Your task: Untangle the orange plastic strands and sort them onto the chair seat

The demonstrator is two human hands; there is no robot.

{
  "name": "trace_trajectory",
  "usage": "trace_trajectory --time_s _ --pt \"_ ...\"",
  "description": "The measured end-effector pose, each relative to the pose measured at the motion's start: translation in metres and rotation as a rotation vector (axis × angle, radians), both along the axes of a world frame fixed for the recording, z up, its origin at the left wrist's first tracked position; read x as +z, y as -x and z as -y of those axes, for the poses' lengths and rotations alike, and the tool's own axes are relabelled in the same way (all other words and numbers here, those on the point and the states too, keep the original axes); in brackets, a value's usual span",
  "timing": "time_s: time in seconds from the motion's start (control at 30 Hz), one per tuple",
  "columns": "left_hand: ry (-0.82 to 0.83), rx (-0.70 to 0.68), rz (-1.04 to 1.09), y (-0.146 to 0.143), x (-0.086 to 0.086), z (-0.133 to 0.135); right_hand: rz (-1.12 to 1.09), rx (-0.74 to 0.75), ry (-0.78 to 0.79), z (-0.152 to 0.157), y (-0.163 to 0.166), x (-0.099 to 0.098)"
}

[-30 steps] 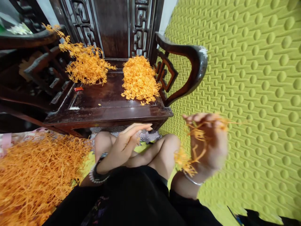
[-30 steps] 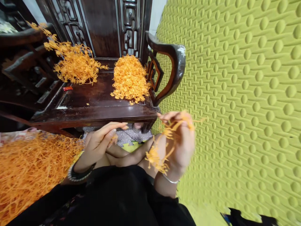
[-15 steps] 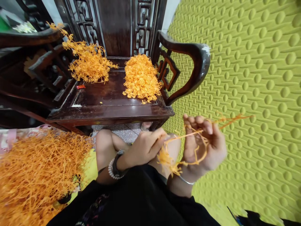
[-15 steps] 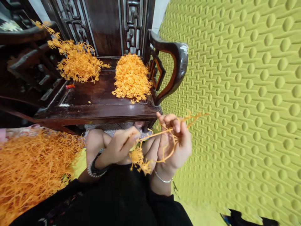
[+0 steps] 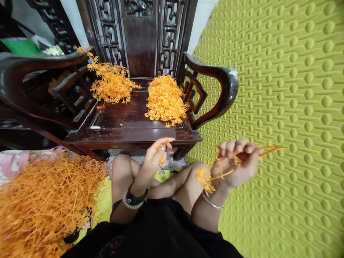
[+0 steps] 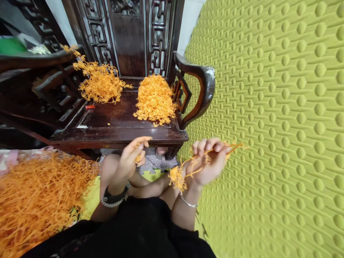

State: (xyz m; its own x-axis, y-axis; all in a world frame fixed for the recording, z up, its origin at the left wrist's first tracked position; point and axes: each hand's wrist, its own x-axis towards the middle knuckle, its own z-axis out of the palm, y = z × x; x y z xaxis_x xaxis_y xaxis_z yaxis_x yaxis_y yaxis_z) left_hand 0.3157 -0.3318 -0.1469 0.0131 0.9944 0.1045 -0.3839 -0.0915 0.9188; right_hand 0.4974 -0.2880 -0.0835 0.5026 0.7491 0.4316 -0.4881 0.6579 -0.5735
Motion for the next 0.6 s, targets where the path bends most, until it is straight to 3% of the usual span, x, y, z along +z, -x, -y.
trace_trajectory --time_s 0.1,0.2,0.3,0.43,0.6 --pt "0.015 -0.171 -0.067 -0.032 -0.007 -0.001 0.084 0.002 -0.007 -0.001 0.022 -0.009" --pt "-0.117 -0.204 -0.37 -0.049 -0.003 0.011 0.095 -0.016 -0.003 0.002 0.026 -0.011" --pt "-0.246 -0.267 -0.609 -0.05 0.004 0.021 0.058 -0.026 0.038 0.007 0.022 -0.01" --pt "-0.321 -0.32 -0.604 -0.04 0.002 0.032 -0.04 0.028 0.174 0.021 0.011 -0.002" --pt "-0.459 -0.357 -0.705 -0.035 0.005 0.05 -0.213 -0.036 0.122 0.045 0.0 0.02"
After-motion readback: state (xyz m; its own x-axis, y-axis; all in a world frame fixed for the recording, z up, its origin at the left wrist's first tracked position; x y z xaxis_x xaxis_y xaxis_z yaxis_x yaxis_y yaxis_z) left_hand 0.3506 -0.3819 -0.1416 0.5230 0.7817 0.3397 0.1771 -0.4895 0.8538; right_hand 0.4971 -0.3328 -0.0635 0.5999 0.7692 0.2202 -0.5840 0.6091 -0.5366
